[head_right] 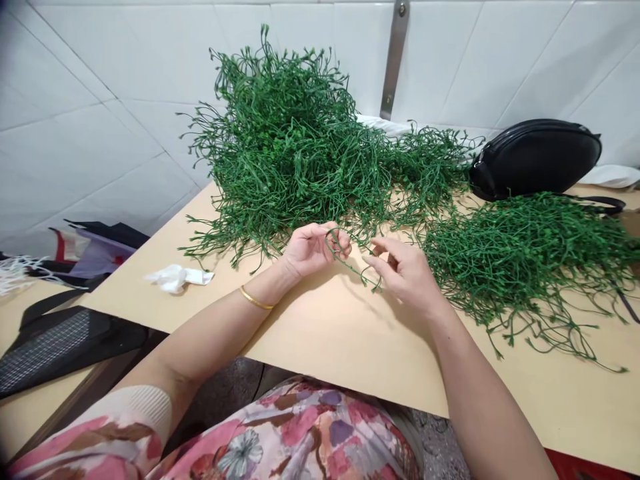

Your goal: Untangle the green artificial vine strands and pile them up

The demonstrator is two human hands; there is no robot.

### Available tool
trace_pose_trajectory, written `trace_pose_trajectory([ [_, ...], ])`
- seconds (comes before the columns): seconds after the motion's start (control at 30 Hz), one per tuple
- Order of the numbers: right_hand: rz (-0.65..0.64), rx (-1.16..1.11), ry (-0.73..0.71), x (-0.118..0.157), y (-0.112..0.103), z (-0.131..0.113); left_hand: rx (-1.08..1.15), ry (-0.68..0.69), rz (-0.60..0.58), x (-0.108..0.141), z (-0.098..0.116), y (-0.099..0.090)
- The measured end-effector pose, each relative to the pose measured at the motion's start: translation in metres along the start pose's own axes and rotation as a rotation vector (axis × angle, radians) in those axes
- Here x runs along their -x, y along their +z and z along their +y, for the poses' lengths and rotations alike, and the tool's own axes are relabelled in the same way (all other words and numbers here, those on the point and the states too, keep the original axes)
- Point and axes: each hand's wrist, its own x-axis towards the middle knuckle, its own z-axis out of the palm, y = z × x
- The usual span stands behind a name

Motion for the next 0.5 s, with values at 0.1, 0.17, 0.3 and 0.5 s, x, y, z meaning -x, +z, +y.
trace_pose_trajectory([
  [0.1, -0.074, 0.060, -0.017, 0.001, 0.004, -0.004, -0.033, -0.024, 0.020, -0.001, -0.003, -0.001],
  [0.17, -0.020, 0.021, 0.025, 0.005, 0.000, -0.005, -0.074, -0.028, 0.021, -0.003, -0.005, -0.003],
  [0.3, 0.101, -0.040, 0.182, 0.031, -0.033, -0.004, -0.284, -0.017, 0.048, -0.006, -0.011, -0.006],
  [0.5, -0.178, -0.006, 0.284, 0.143, -0.124, 0.039, -0.611, 0.117, 0.149, -0.004, -0.022, 0.002],
])
